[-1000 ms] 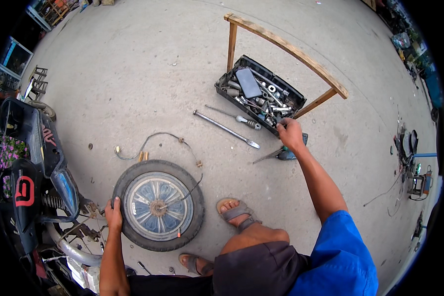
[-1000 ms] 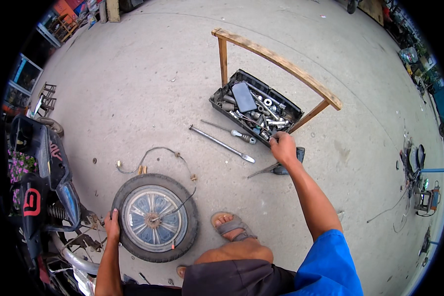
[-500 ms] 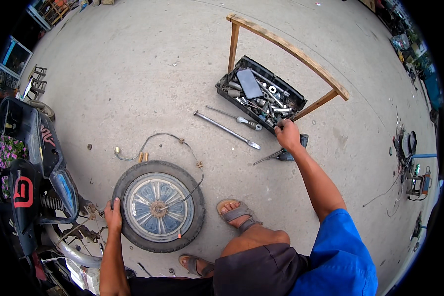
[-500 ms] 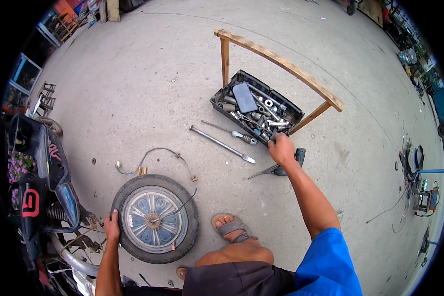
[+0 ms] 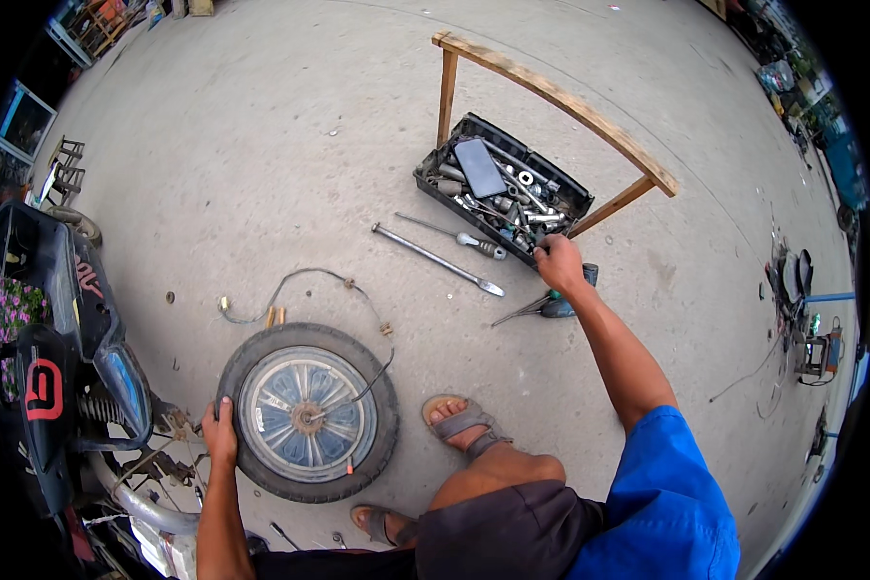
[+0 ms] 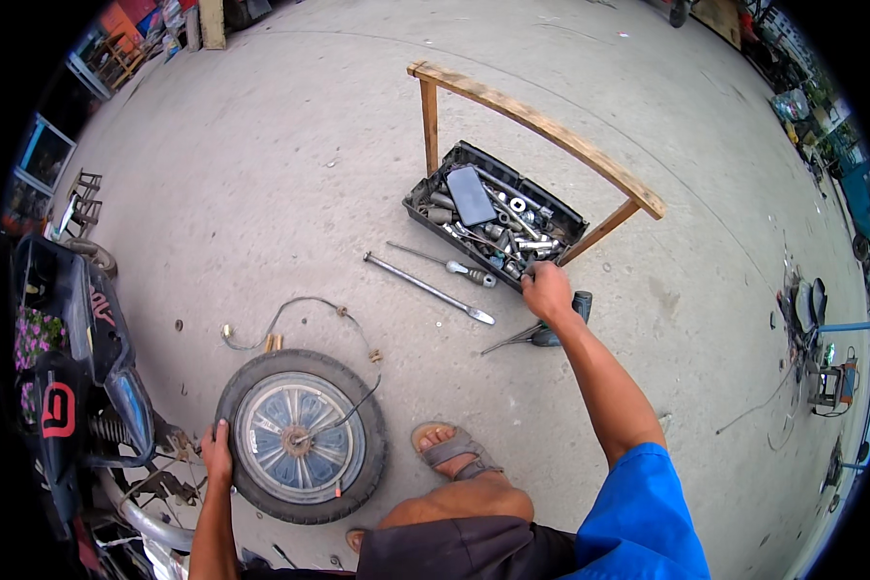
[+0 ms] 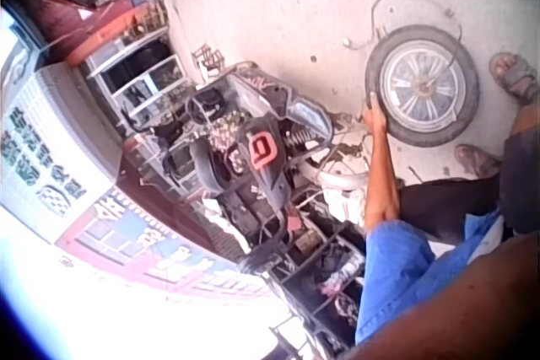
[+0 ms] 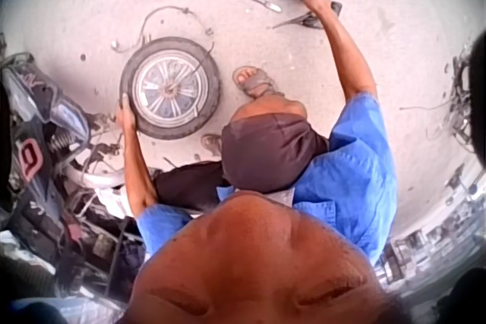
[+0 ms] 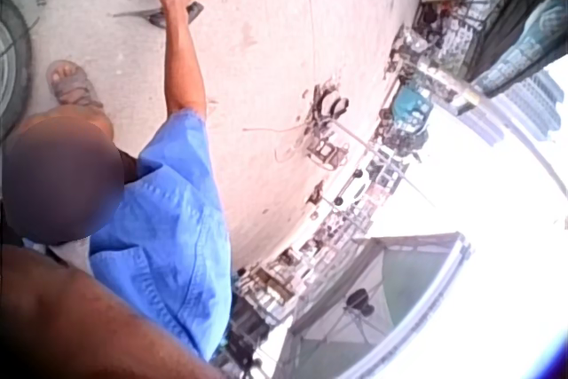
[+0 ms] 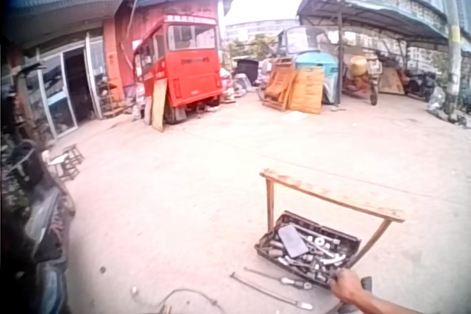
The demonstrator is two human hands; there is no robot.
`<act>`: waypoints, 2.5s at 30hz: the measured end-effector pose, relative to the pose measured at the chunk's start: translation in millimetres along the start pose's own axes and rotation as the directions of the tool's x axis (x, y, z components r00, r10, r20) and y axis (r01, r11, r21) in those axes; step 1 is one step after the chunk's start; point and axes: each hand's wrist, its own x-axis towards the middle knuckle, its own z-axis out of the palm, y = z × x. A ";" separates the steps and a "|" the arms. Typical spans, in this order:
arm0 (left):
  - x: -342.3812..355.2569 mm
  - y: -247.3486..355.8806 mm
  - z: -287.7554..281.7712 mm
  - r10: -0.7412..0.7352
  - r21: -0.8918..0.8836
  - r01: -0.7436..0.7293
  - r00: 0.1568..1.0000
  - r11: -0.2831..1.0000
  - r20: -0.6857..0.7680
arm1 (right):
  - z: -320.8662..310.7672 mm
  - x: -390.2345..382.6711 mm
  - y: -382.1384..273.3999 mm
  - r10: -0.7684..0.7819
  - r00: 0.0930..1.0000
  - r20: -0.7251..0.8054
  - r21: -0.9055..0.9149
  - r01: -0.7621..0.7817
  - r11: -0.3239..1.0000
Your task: The person removes the rear wheel from a scooter and sits on the floor to work on it. They use a cordless drill to remove the central nut and then use a screwdriver to pry off the wheel cover.
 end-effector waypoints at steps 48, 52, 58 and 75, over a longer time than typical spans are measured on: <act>2.0 -33.6 -5.7 -0.032 -0.002 0.032 0.997 0.999 0.073 | 63.0 141.7 -45.3 0.422 0.829 0.368 0.781 -0.521 0.344; 0.0 -44.4 -3.0 -0.023 0.080 0.025 0.999 0.997 -0.030 | 45.6 149.7 -47.8 0.410 0.838 0.361 0.863 -0.467 0.195; -5.6 -17.2 -2.0 0.005 -0.021 -0.005 0.999 1.000 0.039 | 20.3 163.3 -45.0 0.357 0.907 0.222 0.916 -0.320 0.244; -7.8 -16.8 1.6 0.037 0.011 -0.037 0.999 0.999 -0.019 | 71.1 206.2 -59.7 0.412 0.892 0.184 0.898 -0.323 0.298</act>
